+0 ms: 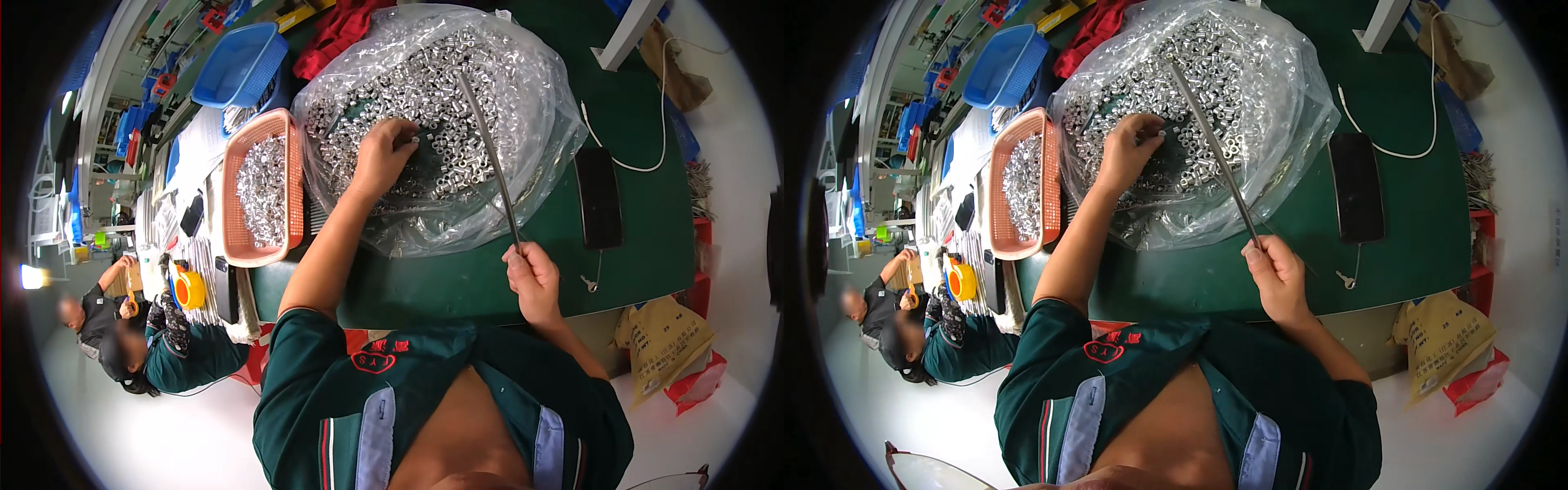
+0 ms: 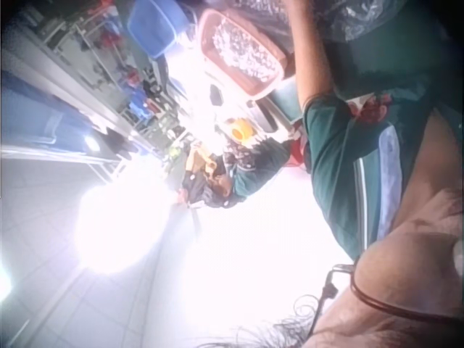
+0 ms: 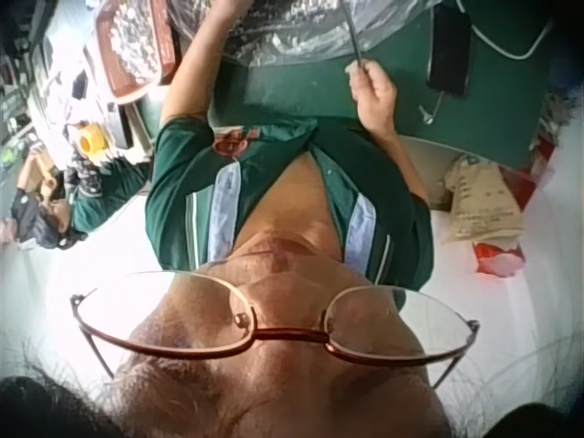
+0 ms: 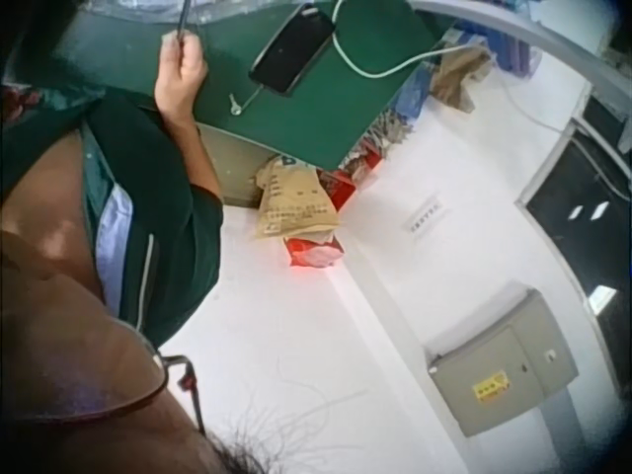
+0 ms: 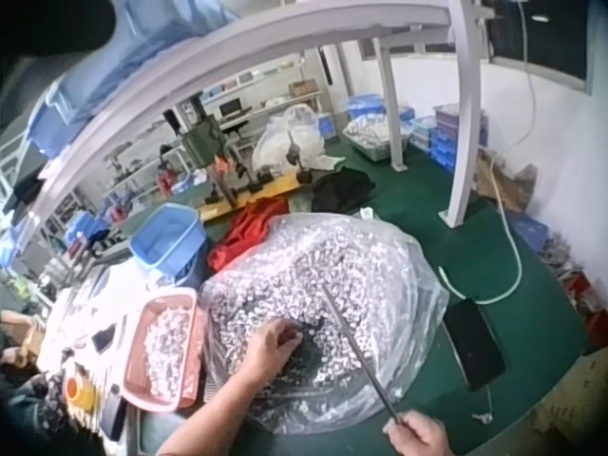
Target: The person uses a metal rod to pick up small silver metal parts from a large plastic bag and places them into a pink basket. The task is performed repeatedly in a factory setting.
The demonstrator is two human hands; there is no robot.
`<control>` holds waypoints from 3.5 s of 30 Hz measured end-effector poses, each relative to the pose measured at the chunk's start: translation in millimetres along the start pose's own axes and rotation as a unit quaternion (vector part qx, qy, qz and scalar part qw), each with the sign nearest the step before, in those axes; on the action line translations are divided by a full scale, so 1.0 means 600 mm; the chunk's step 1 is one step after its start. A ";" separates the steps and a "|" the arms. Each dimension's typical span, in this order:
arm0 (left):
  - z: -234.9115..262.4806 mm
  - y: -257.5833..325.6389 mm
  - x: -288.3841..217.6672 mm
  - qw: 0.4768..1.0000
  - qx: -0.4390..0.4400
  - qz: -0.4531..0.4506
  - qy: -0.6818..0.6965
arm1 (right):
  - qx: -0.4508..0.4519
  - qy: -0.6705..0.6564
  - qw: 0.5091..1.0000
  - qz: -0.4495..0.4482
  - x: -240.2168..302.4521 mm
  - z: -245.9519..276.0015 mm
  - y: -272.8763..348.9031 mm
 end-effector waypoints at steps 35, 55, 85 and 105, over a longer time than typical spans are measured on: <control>0.016 -0.023 -0.024 1.000 -0.023 0.020 0.007 | -0.015 0.031 0.999 0.008 -0.001 0.001 0.001; -0.001 0.002 0.000 0.991 0.030 -0.078 -0.106 | -0.012 0.053 0.998 0.013 -0.002 -0.003 -0.001; 0.093 0.040 0.033 0.727 0.146 -0.031 0.670 | 0.076 0.227 0.971 -0.009 0.024 -0.022 -0.017; 0.052 0.078 -0.070 0.982 0.139 0.046 0.121 | 0.002 0.169 0.986 0.010 0.002 -0.017 -0.007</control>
Point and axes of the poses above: each hand's wrist, its own y-axis away from the middle knuckle, its own z-axis out of the back of the hand, x = y × z, the point moved 2 cm from there along -y, towards the middle knuckle, and after that the axes turned 6 degrees about x, right-handed, at the moved point
